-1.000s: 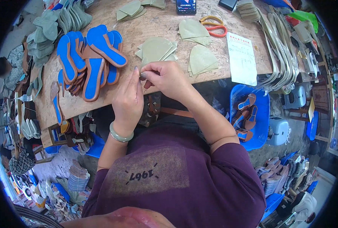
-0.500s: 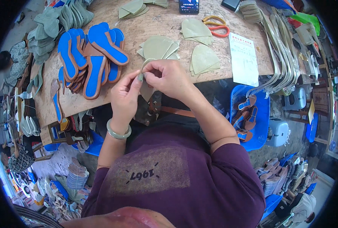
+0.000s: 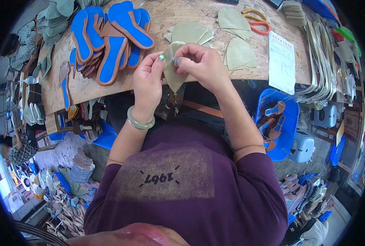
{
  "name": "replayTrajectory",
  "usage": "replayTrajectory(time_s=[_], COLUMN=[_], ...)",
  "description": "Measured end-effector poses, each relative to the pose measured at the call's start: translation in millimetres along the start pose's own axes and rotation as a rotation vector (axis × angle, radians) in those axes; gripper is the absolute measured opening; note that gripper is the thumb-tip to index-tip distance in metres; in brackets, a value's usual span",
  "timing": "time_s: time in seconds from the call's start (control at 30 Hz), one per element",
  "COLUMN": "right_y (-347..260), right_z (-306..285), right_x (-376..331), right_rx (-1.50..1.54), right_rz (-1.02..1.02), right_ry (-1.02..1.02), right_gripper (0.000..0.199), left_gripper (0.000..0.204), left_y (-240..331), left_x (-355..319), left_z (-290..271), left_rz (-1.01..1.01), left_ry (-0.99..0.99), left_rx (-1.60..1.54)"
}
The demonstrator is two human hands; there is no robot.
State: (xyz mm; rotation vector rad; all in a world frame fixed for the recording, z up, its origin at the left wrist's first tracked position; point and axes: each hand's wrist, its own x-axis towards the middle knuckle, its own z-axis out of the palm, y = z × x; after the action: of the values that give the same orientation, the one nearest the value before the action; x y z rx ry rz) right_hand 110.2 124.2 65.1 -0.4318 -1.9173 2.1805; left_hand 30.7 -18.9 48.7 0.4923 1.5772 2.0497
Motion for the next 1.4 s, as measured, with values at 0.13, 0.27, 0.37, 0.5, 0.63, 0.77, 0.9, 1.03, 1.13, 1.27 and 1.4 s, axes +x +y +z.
replayTrajectory(time_s=[0.13, 0.27, 0.37, 0.5, 0.63, 0.77, 0.9, 1.03, 1.13, 1.27, 1.4], right_y=[3, -1, 2, 13, 14, -3, 7, 7, 11, 48, 39], right_z=[0, 11, 10, 11, 13, 19, 4, -17, -52, -101, -103], right_x=[-3, -8, -11, -17, -15, -18, -29, -52, -74, -91, -98], right_rx=[-0.348, -0.012, 0.008, 0.249, 0.177, -0.161, -0.131, -0.162, -0.089, -0.898, -1.444], right_rz=[-0.046, -0.078, -0.199, -0.394, -0.579, -0.629, -0.599, -0.695, -0.338, 0.114, 0.131], right_ry=[0.017, -0.067, -0.064, -0.057, 0.020, 0.075, 0.038, 0.001, -0.135, 0.029, 0.219], right_gripper=[0.016, 0.019, 0.018, 0.021, 0.022, 0.021, 0.025, 0.029, 0.029, 0.025, 0.026], left_gripper=[0.013, 0.012, 0.012, 0.022, 0.028, 0.033, 0.024, 0.022, 0.024, 0.029, 0.028], left_y=[8, 2, 3, 8, 26, 21, 22, 29, 48, 29, 20], left_x=[-4, -9, -11, -11, -8, -16, 2, 28, 33, 29, 20], left_z=[1, 2, -1, 3, 10, 18, -6, -35, -48, -29, -16], left_rz=[0.634, 0.689, 0.541, 0.107, -0.046, 0.246, 0.071, 0.100, 0.105, 0.033, -0.039], left_ry=[-0.010, -0.007, -0.051, 0.011, -0.053, -0.156, -0.016, 0.122, 0.120, -0.012, -0.063], left_rx=[0.793, 0.716, 0.575, -0.037, -0.391, 0.001, -0.201, -0.286, -0.274, -0.258, -0.305])
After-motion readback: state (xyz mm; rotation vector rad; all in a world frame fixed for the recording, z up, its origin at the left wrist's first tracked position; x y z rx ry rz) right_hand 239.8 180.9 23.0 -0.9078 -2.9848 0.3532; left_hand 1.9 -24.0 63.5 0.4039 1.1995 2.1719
